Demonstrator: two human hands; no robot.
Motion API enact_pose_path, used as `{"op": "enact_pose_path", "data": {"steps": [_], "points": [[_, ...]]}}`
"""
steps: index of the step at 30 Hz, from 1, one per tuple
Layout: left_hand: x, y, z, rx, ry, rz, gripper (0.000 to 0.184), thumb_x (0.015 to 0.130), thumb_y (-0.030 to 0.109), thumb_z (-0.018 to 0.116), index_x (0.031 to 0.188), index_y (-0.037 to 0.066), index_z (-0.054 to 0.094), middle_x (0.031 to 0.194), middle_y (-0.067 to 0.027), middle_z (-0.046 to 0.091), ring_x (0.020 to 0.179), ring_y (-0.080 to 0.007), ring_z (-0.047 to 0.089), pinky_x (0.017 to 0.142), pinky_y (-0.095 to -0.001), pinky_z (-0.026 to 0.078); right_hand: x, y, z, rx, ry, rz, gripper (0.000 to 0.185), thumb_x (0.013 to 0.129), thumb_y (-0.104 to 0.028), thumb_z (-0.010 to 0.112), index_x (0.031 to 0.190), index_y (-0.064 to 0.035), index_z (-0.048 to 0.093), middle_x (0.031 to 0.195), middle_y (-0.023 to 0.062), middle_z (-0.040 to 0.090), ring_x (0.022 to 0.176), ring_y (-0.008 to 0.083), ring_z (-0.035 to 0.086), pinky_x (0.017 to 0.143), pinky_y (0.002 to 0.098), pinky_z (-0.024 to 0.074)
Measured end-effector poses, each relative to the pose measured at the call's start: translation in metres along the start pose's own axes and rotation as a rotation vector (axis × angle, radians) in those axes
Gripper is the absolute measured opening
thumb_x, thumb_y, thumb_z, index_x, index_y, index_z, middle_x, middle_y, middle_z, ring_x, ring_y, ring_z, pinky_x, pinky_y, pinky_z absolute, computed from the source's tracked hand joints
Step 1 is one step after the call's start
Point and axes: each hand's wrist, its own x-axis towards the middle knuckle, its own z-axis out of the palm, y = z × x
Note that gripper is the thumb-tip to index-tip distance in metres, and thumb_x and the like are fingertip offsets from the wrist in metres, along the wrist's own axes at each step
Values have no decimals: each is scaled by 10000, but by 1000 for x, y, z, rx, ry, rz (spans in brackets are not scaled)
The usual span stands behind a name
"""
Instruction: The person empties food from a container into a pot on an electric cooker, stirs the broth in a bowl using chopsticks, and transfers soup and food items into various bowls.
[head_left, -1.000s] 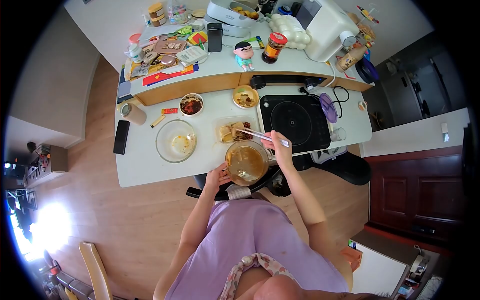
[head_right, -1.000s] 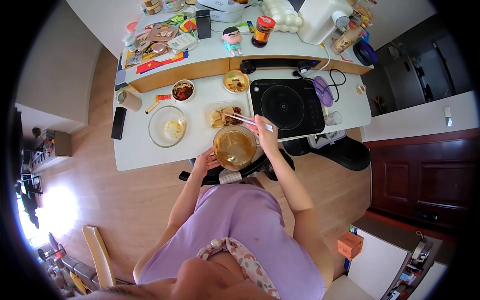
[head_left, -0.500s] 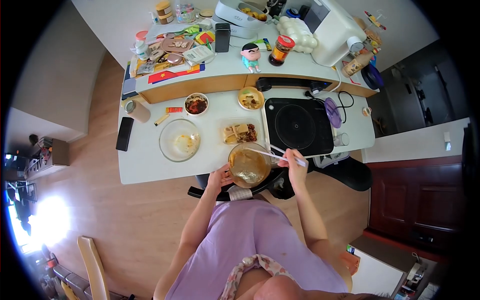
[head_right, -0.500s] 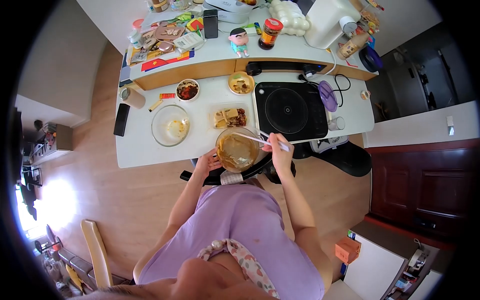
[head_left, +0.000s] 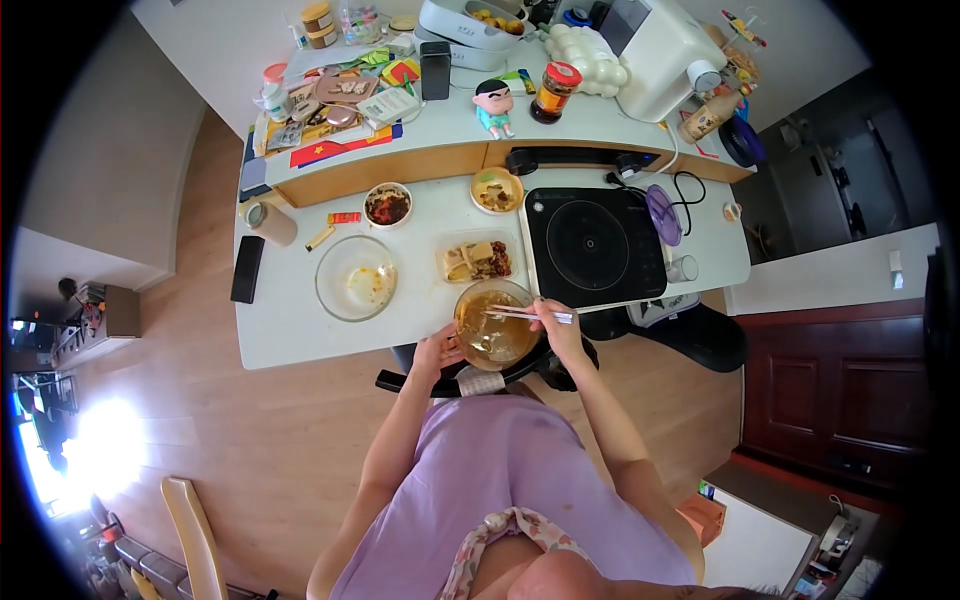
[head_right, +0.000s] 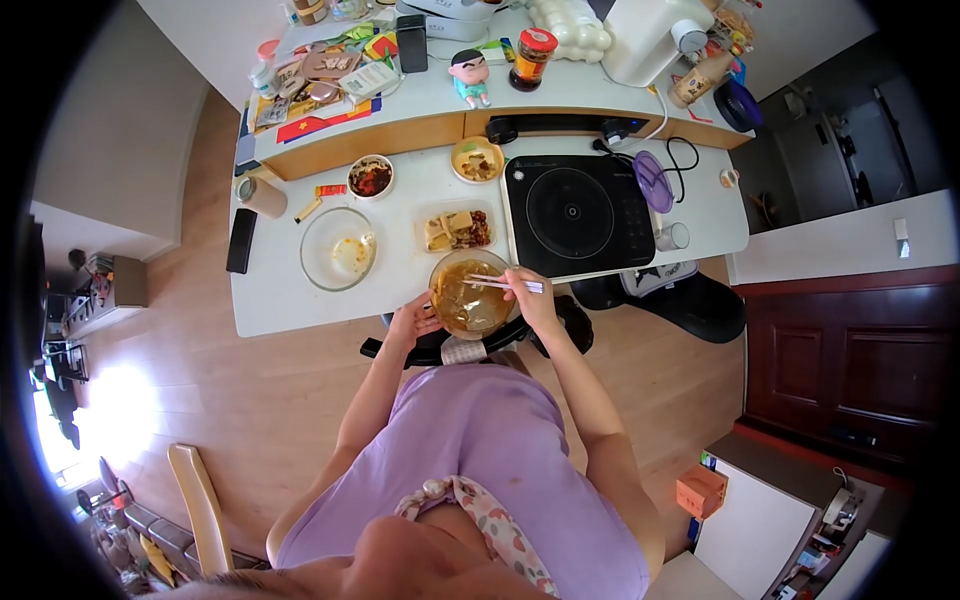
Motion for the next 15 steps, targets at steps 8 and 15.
{"op": "enact_pose_path", "data": {"steps": [8,15], "points": [[0,-3,0,-56,26,-1,421,776,326,674,1077,66,534,806,-61,606,707,-178,634,657,-333,563,0,23,5,338,278,166,412,936,-351,479,750,2,582,590,81,593,468,132,582,449,205,449],[3,-5,-2,-80,9,-15,420,783,334,669,1080,68,535,808,-71,613,681,-188,639,655,-330,560,-1,28,-4,478,393,236,410,934,-364,470,765,0,554,618,117,601,465,158,590,446,247,507]]}}
